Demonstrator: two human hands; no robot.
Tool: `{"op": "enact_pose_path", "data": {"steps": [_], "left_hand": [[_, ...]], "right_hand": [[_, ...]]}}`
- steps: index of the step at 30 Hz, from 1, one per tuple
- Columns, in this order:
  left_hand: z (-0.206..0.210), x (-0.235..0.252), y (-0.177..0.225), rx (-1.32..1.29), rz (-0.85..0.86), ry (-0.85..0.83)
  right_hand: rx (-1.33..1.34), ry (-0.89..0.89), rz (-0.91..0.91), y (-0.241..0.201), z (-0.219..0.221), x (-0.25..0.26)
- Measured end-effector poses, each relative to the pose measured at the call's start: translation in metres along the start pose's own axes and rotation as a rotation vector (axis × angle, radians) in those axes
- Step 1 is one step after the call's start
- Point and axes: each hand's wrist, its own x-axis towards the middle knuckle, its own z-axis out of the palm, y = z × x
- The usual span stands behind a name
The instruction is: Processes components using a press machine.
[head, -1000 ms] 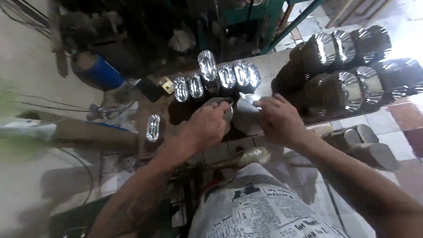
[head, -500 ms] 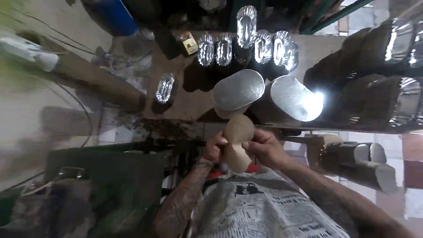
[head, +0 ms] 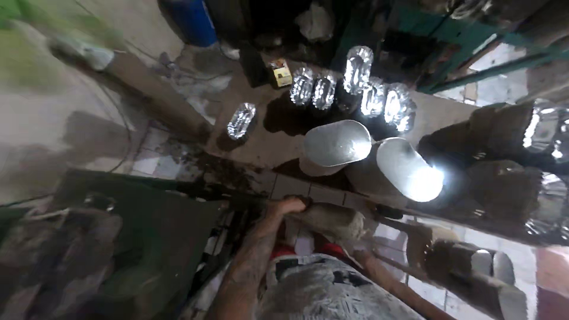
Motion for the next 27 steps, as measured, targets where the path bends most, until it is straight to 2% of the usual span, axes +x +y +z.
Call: {"op": "enact_pose_path", "data": {"steps": [2, 3, 5, 6, 8, 10, 11, 12, 13, 15, 16, 17, 18, 20, 23, 26, 27], "left_hand": [[-0.021, -0.058, -0.025, -0.207, 0.048, 0.228], [-0.026, -0.085, -0.044, -0.316, 0.148, 0.375], [-0.031, -0.134, -0.088, -0.476, 0.352, 0.638], [-0.038, -0.158, -0.104, -0.559, 0.373, 0.762], [-0.07, -0.2, -0.126, -0.936, 0.351, 1.061], [-0.11, -0.224, -0.151, -1.248, 0.412, 1.384], [-0.121, -0.228, -0.166, -1.264, 0.435, 1.517], [-0.12, -0.229, -0.182, -1.152, 0.413, 1.598], [-0.104, -0.23, -0.195, -0.921, 0.294, 1.591], [-0.053, -0.232, -0.224, -0.444, -0.122, 1.529], [-0.028, -0.249, -0.234, -0.344, -0.296, 1.442], [-0.014, -0.288, -0.237, -0.384, -0.412, 1.149], [0.003, -0.305, -0.255, -0.39, -0.419, 1.104], [0.032, -0.313, -0.312, -0.348, -0.273, 1.125], [0.058, -0.341, -0.346, -0.284, -0.277, 0.819], [0.094, -0.348, -0.399, -0.126, -0.348, 0.758], [0.1, -0.355, -0.402, -0.103, -0.351, 0.744]], "right_hand": [[-0.044, 0.163, -0.217, 0.008, 0.01, 0.006], [-0.092, 0.266, -0.345, 0.014, 0.015, 0.012], [-0.073, 0.003, -0.176, -0.019, -0.012, 0.01], [-0.047, -0.013, -0.17, -0.024, -0.013, 0.015], [-0.01, 0.078, -0.262, -0.026, -0.008, 0.029], [0.001, 0.129, -0.331, -0.041, -0.005, 0.043], [0.003, 0.146, -0.35, -0.058, -0.006, 0.051], [0.006, 0.163, -0.36, -0.079, -0.007, 0.06], [0.007, 0.166, -0.355, -0.103, -0.008, 0.071], [-0.006, 0.194, -0.407, -0.151, -0.004, 0.097], [-0.016, 0.21, -0.444, -0.177, -0.002, 0.11], [-0.029, 0.23, -0.494, -0.205, 0.0, 0.123], [-0.045, 0.247, -0.553, -0.234, 0.003, 0.134], [-0.093, 0.27, -0.716, -0.295, 0.014, 0.15], [-0.384, 0.326, -1.178, -0.374, 0.046, 0.168], [-0.746, 0.199, -1.623, -0.443, 0.083, 0.184], [-0.851, 0.129, -1.722, -0.467, 0.096, 0.194]]}}
